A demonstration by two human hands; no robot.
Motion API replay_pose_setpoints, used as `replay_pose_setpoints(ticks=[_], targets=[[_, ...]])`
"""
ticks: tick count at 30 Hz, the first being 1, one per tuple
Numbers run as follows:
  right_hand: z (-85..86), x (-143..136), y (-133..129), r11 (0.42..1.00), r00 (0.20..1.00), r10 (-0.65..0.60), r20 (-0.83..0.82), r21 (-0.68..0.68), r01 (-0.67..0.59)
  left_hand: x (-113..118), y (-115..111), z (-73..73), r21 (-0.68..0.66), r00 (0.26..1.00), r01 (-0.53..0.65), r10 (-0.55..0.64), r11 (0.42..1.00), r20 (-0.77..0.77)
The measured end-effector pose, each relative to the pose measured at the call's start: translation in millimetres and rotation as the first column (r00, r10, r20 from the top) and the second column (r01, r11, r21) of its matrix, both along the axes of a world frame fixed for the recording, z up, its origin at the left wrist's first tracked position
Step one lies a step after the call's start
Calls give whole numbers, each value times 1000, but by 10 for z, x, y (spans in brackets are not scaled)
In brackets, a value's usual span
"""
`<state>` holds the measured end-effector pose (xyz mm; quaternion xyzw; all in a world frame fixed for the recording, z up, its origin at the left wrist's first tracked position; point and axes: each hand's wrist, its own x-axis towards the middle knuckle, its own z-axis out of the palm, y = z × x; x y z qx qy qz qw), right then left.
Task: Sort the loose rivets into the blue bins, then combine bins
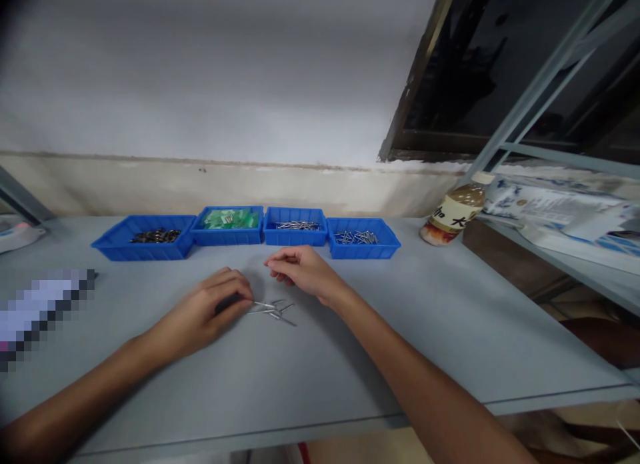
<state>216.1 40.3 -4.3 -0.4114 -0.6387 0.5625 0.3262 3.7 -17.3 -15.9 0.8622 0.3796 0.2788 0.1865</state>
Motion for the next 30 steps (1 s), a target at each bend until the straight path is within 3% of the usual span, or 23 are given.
replay_pose_setpoints(ticks=[6, 10, 25, 30], targets=[[30, -29, -33, 999, 998, 23, 56, 23, -25, -1, 34, -5, -4, 946, -278, 275, 960, 170], [40, -44, -52, 997, 997, 65, 50, 39, -67, -5, 49, -20, -12, 918, -357, 353, 934, 182], [15, -94, -71, 997, 999, 23, 39, 70, -26, -8, 33, 5, 71, 942, -289, 270, 955, 202], [5, -103, -77, 996, 1000, -15, 26, 90, 13, -8, 34, -8, -15, 916, -322, 315, 947, 249]])
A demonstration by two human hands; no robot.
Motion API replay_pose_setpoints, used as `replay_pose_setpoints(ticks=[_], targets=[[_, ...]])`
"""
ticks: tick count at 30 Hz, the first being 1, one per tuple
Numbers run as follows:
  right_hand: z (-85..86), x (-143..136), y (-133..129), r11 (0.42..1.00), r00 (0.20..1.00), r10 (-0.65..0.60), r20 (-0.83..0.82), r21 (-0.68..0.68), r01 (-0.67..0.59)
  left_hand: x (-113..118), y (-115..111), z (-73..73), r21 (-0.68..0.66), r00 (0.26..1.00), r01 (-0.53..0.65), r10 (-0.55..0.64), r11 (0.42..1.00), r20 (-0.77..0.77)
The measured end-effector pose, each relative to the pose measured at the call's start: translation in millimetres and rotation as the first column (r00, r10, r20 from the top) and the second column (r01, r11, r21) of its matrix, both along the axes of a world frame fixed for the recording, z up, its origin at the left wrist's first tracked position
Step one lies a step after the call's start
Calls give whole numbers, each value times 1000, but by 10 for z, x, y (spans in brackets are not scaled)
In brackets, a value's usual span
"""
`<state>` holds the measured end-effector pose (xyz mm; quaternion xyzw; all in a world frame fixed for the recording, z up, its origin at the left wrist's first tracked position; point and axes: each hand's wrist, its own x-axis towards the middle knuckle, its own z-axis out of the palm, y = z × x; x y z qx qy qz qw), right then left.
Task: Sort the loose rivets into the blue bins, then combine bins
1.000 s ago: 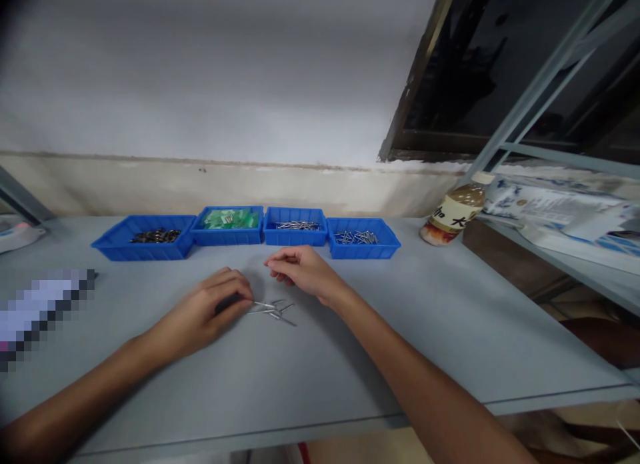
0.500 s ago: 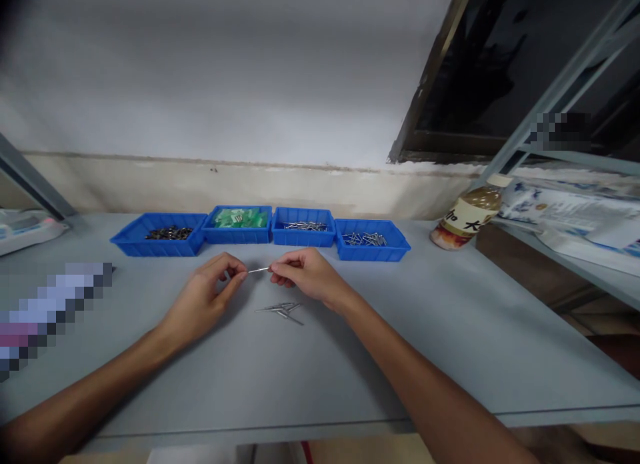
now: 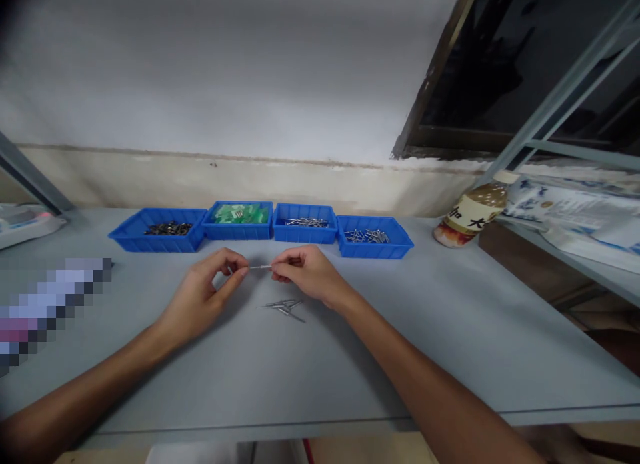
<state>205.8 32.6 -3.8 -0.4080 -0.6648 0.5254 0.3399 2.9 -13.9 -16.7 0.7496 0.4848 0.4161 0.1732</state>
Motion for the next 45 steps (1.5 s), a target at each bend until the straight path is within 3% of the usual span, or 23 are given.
replay_pose_setpoints(ticks=[4, 8, 21, 26, 30, 36, 45], targets=[[2, -13, 0, 1000, 1000, -12, -23, 16, 12, -6, 0, 7, -89, 995, -14, 23, 996, 92], [5, -19, -2, 999, 999, -15, -42, 30, 16, 3, -6, 48, -135, 996, -18, 29, 991, 80], [-65, -15, 16, 997, 991, 54, -121, -40, -60, -23, 15, 18, -88, 994, 5, 4, 996, 110], [-74, -18, 4, 997, 994, 68, -88, -37, -72, 6, 1, 9, -90, 998, 41, -37, 995, 44], [-55, -2, 8, 999, 999, 31, -34, 7, -31, 3, -17, 28, -55, 991, 86, -91, 995, -99], [-66, 11, 38, 996, 999, 34, 32, 78, -37, -21, -59, 9, -97, 893, 292, -308, 951, -329], [-146, -19, 29, 980, 990, 70, 120, 175, -91, -3, -16, -71, -112, 885, 273, -295, 955, -360]])
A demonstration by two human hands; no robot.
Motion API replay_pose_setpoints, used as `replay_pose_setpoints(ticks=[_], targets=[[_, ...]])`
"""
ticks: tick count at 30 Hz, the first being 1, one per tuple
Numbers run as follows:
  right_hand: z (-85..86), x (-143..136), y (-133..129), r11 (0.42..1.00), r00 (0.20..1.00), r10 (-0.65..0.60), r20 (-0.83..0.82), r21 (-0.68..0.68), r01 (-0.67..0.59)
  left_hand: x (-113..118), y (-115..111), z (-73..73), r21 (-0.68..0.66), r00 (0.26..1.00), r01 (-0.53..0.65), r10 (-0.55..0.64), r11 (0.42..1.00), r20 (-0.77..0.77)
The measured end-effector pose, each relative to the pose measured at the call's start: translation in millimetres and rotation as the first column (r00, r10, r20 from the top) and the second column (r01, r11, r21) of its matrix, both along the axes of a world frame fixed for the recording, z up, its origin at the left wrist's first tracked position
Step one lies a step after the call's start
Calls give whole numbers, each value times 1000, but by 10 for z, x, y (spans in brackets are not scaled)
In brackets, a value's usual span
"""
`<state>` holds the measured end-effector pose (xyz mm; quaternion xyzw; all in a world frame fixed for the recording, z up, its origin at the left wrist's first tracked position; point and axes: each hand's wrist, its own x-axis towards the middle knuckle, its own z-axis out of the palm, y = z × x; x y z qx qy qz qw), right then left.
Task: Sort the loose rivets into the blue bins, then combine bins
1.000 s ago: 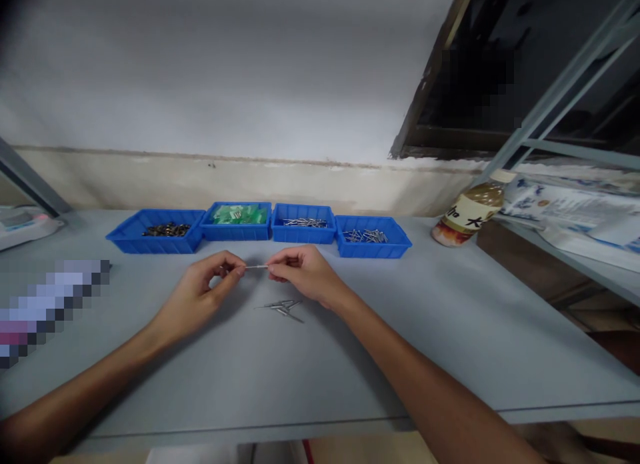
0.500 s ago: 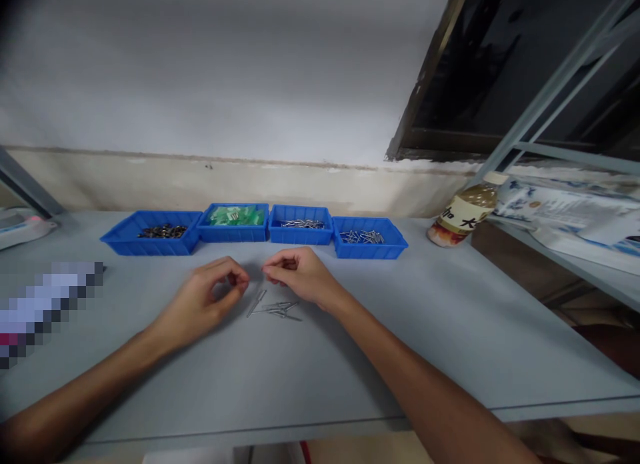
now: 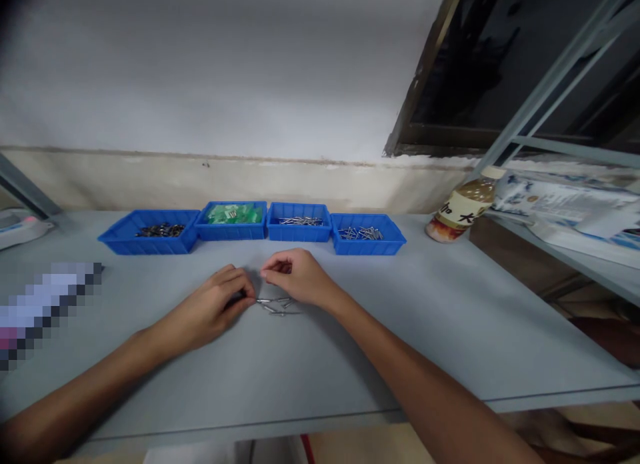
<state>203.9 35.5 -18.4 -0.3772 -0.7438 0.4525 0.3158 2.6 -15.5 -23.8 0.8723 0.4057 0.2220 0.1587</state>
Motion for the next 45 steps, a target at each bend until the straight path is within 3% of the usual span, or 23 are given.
replay_pose_setpoints(ticks=[4, 8, 15, 19, 23, 26, 31, 38, 42, 45], targets=[[33, -1, -28, 1000, 999, 23, 39, 15, -24, -11, 2, -17, -1, 998, -70, 70, 998, 12], [56, -12, -56, 998, 996, 47, 72, 36, -50, -27, 16, 10, -7, 972, -181, 179, 984, 152], [59, -91, -111, 999, 990, 0, -138, 48, 7, 6, 16, 61, -33, 926, -174, 175, 984, 335], [97, -136, -168, 997, 986, -13, -167, 73, 25, 23, 13, 89, -290, 865, -74, 206, 954, 457], [108, -162, -202, 987, 983, -58, -176, 135, 82, 18, 19, 121, -560, 732, 140, 295, 817, 613], [102, -158, -210, 979, 982, -29, -188, 192, 66, 10, 37, 115, -608, 659, 213, 347, 765, 667], [109, -133, -217, 922, 993, -11, -114, 383, 54, -8, 64, 83, -625, 577, 247, 406, 740, 709], [98, -144, -256, 814, 999, 20, -26, 580, -1, -12, 39, 116, -680, 615, 189, 455, 708, 644], [175, -104, -226, 757, 1000, -7, -12, 654, 13, 20, 23, 164, -577, 693, 132, 342, 806, 635], [302, 9, -18, 658, 975, -218, -46, 731, 182, 38, 13, 164, -430, 786, -24, 283, 902, 549]])
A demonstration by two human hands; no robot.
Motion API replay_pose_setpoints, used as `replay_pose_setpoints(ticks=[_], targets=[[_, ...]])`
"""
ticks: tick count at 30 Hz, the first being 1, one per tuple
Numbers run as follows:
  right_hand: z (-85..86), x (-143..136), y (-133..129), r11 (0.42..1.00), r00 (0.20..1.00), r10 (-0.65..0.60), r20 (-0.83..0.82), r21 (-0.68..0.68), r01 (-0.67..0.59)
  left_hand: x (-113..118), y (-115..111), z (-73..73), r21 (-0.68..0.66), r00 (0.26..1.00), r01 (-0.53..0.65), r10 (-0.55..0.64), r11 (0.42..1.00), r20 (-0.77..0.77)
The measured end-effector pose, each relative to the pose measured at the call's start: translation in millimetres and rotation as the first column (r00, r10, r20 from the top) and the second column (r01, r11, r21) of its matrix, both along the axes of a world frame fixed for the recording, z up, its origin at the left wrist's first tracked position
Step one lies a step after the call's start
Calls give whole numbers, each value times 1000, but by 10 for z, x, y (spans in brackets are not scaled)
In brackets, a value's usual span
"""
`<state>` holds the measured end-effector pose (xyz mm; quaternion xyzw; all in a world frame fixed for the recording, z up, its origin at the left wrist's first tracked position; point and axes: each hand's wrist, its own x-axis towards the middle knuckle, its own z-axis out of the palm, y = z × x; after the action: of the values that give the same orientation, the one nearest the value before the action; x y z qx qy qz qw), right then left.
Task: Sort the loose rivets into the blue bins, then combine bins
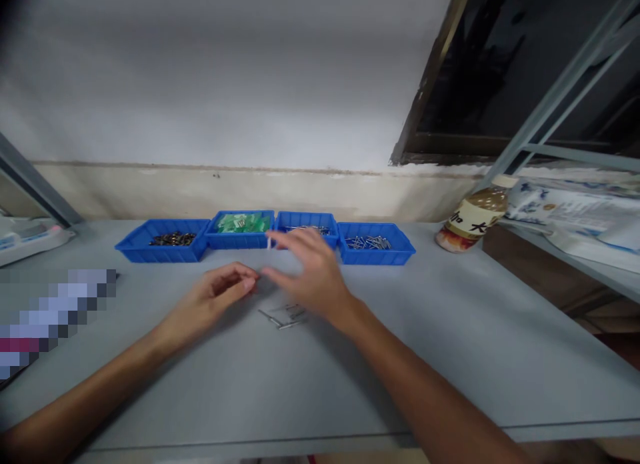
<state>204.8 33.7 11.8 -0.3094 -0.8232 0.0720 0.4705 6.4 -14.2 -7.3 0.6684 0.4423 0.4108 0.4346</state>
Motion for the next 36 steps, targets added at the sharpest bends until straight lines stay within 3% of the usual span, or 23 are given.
replay_pose_setpoints(ticks=[3, 6, 10, 15, 19, 23, 27, 31, 36], targets=[[95, 179, 290, 949, 949, -311, -45, -76, 307, -6, -20, -55, 261, 949, 54, 32, 964, -313], [108, 372, 442, 905, 905, -420, -68, -107, 412, -22, -44, -116, 353, 851, 205, 13, 913, -526], [55, 502, 388, 910, 901, -414, -132, -86, 405, -22, -48, -154, 304, 785, 285, -40, 909, -618], [-40, 378, 283, 948, 950, -311, -25, -77, 309, 10, -43, -163, 283, 795, 294, -69, 913, -603], [-110, 184, 141, 973, 995, -67, 76, -214, 82, 0, -35, -136, 299, 850, 193, -7, 935, -527], [-131, 8, -61, 894, 984, 172, 43, -426, -137, -33, -6, -85, 243, 946, 3, 76, 970, -316], [-97, -100, -198, 828, 981, 188, -57, -528, -189, -31, 9, -48, 202, 975, -116, 151, 973, -166], [-92, -125, -227, 827, 979, 176, -107, -524, -206, -17, 13, -58, 151, 991, -45, 63, 988, -116], [-146, -123, -214, 828, 944, 268, -191, -455, -327, -54, 44, -77, -76, 986, -6, 18, 997, 164]])
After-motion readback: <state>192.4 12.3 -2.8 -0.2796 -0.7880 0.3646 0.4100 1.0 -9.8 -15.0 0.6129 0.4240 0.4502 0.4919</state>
